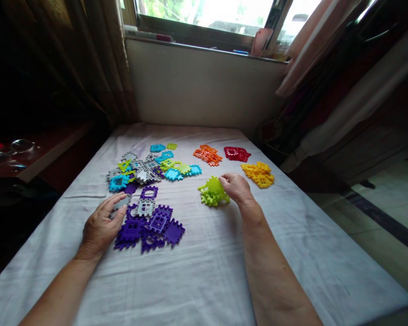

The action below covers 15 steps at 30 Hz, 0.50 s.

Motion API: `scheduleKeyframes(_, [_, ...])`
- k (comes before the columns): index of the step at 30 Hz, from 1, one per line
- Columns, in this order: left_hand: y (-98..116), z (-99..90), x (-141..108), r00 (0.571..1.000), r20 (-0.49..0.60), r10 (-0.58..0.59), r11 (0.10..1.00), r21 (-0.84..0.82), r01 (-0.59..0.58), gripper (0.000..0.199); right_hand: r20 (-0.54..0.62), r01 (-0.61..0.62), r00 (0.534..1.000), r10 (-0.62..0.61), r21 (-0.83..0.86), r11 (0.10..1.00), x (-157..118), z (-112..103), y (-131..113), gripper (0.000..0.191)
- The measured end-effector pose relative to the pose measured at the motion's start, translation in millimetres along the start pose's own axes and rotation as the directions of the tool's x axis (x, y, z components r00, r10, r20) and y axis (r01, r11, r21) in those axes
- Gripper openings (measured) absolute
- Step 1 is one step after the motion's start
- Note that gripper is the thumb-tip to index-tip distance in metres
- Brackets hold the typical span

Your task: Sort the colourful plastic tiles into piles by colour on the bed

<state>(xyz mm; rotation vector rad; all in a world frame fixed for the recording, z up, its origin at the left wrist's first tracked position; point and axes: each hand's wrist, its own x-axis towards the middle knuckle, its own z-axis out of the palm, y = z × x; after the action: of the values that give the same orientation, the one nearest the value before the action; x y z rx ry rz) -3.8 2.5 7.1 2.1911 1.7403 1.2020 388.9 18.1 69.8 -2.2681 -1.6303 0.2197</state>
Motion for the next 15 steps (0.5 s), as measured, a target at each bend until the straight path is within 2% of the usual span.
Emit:
scheduleKeyframes(2, [-2,0.9,0,1.0,0.003,0.006,1.0,-0.006,-0.006,0.037,-0.053,0.031,0.998,-0.033,-0.044,0.999,-6,5,-7,0.031])
scheduleKeyframes(5, [-3,1.9,-1,1.0,-0.002,0.024,1.0,-0.012,-0.024,0.036,-0.116,0.164,0.977,-0.178,-0.122,0.979,-24,20,-23,0.046])
scheduleKeyframes(7, [-3,2.1,-1,0.999,-0.008,0.035,0.999,-0.017,-0.035,0.036,-0.083,0.292,0.947,-0.31,-0.178,0.94,-38,33,-30,0.054])
scheduleKeyframes(9, [-3,2.0,-1,0.999,-0.01,0.036,0.999,-0.018,-0.036,0.036,-0.025,0.374,0.921,-0.388,-0.214,0.902,-46,44,-30,0.052])
scheduleKeyframes(12, [-2,1.4,-1,0.999,-0.01,0.041,0.999,-0.02,-0.041,0.035,-0.006,0.355,0.93,-0.367,-0.237,0.904,-43,54,-22,0.042])
scheduleKeyframes(15, [-1,0.9,-1,0.999,-0.012,0.047,0.999,-0.02,-0.047,0.036,-0.07,0.285,0.948,-0.311,-0.25,0.925,-29,55,-11,0.036])
